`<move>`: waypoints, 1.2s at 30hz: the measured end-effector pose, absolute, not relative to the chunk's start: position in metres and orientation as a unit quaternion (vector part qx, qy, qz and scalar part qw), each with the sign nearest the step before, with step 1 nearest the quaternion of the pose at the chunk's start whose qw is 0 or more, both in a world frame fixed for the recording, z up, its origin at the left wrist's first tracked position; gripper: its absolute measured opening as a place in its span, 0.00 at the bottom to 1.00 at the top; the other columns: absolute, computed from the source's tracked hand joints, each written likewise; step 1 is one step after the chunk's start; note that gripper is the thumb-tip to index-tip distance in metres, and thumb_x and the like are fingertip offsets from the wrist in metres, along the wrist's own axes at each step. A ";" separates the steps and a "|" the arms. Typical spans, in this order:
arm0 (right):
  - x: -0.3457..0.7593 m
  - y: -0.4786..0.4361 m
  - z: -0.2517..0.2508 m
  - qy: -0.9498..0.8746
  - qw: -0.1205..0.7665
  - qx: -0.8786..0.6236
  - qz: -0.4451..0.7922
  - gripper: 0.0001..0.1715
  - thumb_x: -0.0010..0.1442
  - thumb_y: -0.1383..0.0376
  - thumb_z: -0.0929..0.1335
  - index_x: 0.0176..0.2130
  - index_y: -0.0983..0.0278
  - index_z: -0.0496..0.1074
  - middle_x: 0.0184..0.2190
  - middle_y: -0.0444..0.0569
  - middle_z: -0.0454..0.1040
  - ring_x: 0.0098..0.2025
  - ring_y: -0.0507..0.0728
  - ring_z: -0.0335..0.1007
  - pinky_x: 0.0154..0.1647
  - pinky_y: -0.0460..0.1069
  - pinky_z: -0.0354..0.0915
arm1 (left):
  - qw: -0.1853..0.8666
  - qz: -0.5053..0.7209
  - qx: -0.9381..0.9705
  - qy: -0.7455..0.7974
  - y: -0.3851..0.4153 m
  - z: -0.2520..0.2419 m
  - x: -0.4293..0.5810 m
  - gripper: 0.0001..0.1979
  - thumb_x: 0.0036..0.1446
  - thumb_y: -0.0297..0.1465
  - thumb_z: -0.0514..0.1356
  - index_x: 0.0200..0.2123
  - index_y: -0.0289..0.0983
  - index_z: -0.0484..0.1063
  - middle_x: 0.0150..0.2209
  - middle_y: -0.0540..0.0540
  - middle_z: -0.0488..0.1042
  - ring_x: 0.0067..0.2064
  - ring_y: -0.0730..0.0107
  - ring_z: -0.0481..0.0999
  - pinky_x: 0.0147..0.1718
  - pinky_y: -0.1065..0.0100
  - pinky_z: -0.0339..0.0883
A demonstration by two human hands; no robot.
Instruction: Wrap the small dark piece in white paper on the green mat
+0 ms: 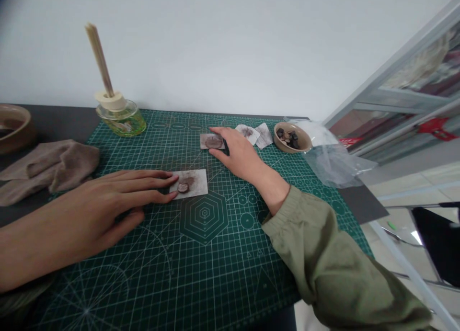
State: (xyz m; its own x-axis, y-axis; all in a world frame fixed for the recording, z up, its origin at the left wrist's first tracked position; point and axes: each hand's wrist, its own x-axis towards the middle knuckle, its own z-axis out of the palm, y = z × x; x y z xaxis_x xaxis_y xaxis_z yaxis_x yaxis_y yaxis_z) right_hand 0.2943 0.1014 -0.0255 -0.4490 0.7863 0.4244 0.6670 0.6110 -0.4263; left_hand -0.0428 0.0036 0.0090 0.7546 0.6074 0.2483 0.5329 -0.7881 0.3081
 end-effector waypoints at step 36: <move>0.254 0.041 0.004 -0.900 0.266 -0.286 0.193 0.08 0.74 0.63 0.80 0.47 0.68 0.86 0.35 0.45 0.80 0.30 0.51 0.68 0.34 0.48 0.62 | 0.085 0.190 0.932 0.296 0.000 0.007 -0.037 0.23 0.71 0.24 0.55 0.58 0.40 0.88 0.66 0.39 0.87 0.67 0.44 0.87 0.73 0.38 0.78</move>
State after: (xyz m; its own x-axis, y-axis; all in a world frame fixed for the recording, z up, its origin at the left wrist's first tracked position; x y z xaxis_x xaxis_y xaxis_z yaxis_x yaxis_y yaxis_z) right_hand 0.2536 0.0407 0.0037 -0.6946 0.6181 0.3682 0.4131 0.7617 -0.4992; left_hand -0.0372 -0.0004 0.0066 0.7531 0.5836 0.3038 0.5193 -0.8107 0.2702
